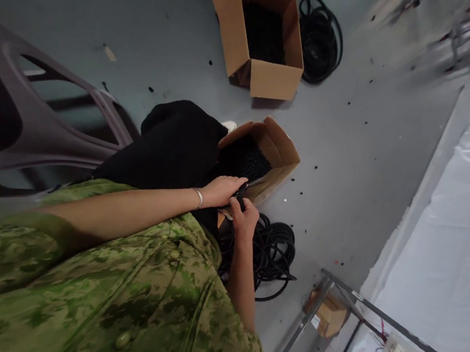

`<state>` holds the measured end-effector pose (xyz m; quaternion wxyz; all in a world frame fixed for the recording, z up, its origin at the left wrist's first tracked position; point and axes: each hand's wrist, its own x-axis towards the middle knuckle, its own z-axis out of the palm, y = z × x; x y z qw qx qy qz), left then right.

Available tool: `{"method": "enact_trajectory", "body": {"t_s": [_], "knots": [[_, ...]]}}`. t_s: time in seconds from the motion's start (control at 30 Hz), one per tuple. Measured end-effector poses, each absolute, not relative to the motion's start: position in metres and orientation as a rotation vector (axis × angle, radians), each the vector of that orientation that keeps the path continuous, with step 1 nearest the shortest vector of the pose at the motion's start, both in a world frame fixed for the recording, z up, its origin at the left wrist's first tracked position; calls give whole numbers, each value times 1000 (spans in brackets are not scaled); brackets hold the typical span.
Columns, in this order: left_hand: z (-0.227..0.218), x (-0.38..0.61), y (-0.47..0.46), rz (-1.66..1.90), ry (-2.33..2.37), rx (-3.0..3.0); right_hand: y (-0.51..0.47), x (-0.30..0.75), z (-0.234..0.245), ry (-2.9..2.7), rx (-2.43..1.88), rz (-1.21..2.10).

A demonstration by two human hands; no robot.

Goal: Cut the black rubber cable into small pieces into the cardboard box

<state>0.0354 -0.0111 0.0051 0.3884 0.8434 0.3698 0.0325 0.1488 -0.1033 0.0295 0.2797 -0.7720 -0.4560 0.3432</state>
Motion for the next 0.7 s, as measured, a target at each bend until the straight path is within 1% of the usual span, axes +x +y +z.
{"method": "enact_trajectory", "body": {"t_s": [0.13,0.3,0.47,0.7], "knots": [[3,36,-12,135,944,2052,-106,145,28,-1120,-2030,901],[1,37,-13,64,1013,1932,-103,141,23,-1022,-2034,854],[5,36,-11,35,1073,1918,-99,141,19,-1043,-2040,815],[9,35,-7,17,1092,1864,-104,150,26,-1098,-1979,977]]}}
